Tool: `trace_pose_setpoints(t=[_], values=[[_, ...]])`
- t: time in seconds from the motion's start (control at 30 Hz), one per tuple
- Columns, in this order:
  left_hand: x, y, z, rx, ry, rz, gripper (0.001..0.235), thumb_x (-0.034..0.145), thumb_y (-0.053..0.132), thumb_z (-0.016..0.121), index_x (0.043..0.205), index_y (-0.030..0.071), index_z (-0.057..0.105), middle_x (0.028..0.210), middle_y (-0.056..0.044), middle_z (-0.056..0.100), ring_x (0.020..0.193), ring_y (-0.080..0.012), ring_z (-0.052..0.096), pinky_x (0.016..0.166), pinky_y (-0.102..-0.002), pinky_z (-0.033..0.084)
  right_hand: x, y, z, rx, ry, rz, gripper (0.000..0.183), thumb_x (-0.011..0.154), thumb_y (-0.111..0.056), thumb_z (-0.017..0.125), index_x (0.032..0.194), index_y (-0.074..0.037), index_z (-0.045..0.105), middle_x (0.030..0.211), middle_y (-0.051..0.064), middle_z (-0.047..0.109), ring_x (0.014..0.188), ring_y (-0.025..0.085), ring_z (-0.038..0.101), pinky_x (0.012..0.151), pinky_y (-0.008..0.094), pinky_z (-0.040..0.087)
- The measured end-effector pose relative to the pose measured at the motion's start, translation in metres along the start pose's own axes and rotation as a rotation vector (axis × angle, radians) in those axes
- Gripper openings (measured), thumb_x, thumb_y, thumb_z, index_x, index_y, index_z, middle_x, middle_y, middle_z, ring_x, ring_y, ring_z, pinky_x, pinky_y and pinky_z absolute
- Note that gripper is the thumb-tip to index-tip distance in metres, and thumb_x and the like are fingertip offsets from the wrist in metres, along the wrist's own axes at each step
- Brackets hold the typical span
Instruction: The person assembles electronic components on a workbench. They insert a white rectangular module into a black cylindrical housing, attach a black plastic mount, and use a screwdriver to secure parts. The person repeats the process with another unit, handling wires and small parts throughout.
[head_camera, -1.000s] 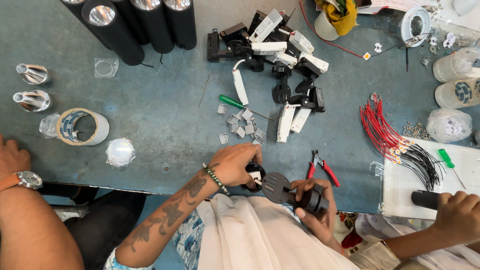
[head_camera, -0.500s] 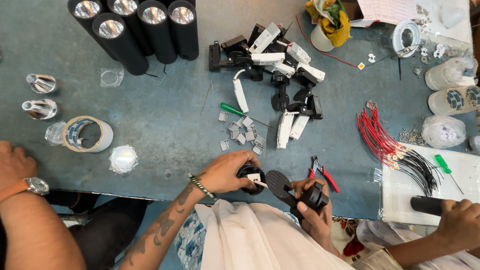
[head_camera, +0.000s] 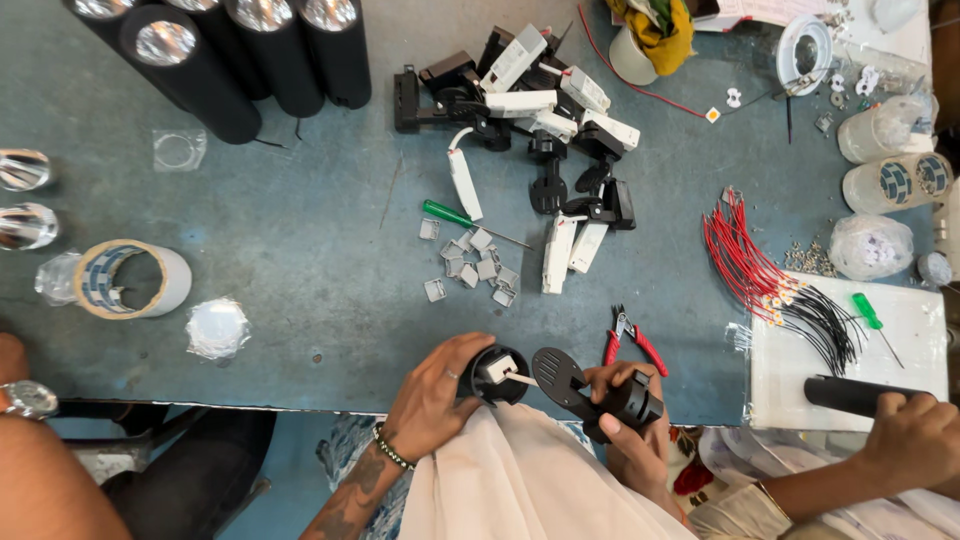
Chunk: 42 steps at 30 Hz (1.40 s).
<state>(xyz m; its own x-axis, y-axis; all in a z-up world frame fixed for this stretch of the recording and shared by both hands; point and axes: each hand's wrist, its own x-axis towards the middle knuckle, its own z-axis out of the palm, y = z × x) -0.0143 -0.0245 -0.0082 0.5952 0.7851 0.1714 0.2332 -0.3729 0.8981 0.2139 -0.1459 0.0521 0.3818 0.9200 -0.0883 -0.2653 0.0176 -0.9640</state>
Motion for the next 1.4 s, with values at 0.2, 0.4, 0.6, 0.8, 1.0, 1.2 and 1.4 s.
trace_pose_setpoints(t=[0.2, 0.4, 0.6, 0.8, 1.0, 1.2, 1.4], values=[[-0.012, -0.007, 0.013, 0.123, 0.156, 0.200, 0.070, 0.072, 0.007, 0.085, 0.132, 0.012, 0.050, 0.140, -0.019, 0.059, 0.118, -0.0395, 0.068, 0.089, -0.041, 0.062, -0.002, -0.004, 0.003, 0.084, -0.008, 0.067, 0.051, 0.080, -0.007, 0.070, 0.122, -0.002, 0.042, 0.104, 0.019, 0.052, 0.115, 0.035, 0.051, 0.104, 0.051, 0.039], [-0.009, -0.004, 0.005, 0.304, 0.144, 0.361, 0.051, 0.078, 0.006, 0.081, 0.126, 0.014, 0.066, 0.135, -0.025, 0.061, 0.117, -0.0395, 0.069, 0.090, -0.041, 0.063, -0.005, -0.004, 0.003, 0.037, -0.004, 0.064, 0.051, 0.080, -0.008, 0.070, 0.122, -0.002, 0.043, 0.104, 0.019, 0.052, 0.116, 0.034, 0.050, 0.107, 0.048, 0.038], [-0.008, -0.003, 0.006, 0.294, 0.192, 0.372, 0.048, 0.078, 0.007, 0.083, 0.123, 0.013, 0.067, 0.134, -0.026, 0.063, 0.111, -0.0384, 0.073, 0.084, -0.039, 0.064, -0.006, 0.000, 0.001, -0.096, -0.108, 0.047, 0.050, 0.084, -0.014, 0.070, 0.123, -0.003, 0.041, 0.106, 0.018, 0.053, 0.119, 0.033, 0.051, 0.109, 0.048, 0.037], [0.011, -0.013, 0.020, 0.249, 0.319, 0.215, 0.058, 0.074, 0.029, 0.092, 0.124, 0.010, 0.067, 0.132, -0.025, 0.066, 0.096, -0.0349, 0.075, 0.074, -0.040, 0.063, 0.004, 0.033, 0.019, -0.058, -0.104, -0.182, 0.047, 0.093, -0.013, 0.071, 0.128, -0.006, 0.041, 0.112, 0.015, 0.055, 0.123, 0.030, 0.051, 0.115, 0.048, 0.036], [0.042, -0.026, 0.023, 0.272, 0.349, 0.144, 0.072, 0.071, 0.042, 0.093, 0.125, 0.008, 0.060, 0.133, -0.030, 0.060, 0.100, -0.0410, 0.073, 0.076, -0.042, 0.062, 0.043, 0.044, 0.024, 0.031, -0.010, -0.192, 0.036, 0.102, -0.014, 0.065, 0.131, -0.006, 0.045, 0.121, 0.011, 0.060, 0.126, 0.026, 0.055, 0.117, 0.046, 0.038], [0.038, -0.021, 0.028, 0.237, 0.303, 0.098, 0.074, 0.072, 0.036, 0.091, 0.129, 0.008, 0.052, 0.140, -0.028, 0.057, 0.107, -0.0428, 0.070, 0.080, -0.045, 0.061, 0.052, 0.038, 0.028, 0.012, 0.005, -0.205, 0.027, 0.106, -0.013, 0.060, 0.130, -0.006, 0.048, 0.122, 0.010, 0.061, 0.125, 0.023, 0.056, 0.116, 0.042, 0.039], [0.030, -0.016, 0.031, 0.193, 0.264, 0.103, 0.076, 0.076, 0.029, 0.089, 0.134, 0.009, 0.044, 0.148, -0.021, 0.052, 0.113, -0.0421, 0.067, 0.086, -0.047, 0.060, 0.051, 0.036, 0.030, 0.005, 0.046, -0.233, 0.028, 0.106, -0.017, 0.060, 0.129, -0.005, 0.048, 0.120, 0.011, 0.061, 0.122, 0.023, 0.057, 0.115, 0.042, 0.040]])
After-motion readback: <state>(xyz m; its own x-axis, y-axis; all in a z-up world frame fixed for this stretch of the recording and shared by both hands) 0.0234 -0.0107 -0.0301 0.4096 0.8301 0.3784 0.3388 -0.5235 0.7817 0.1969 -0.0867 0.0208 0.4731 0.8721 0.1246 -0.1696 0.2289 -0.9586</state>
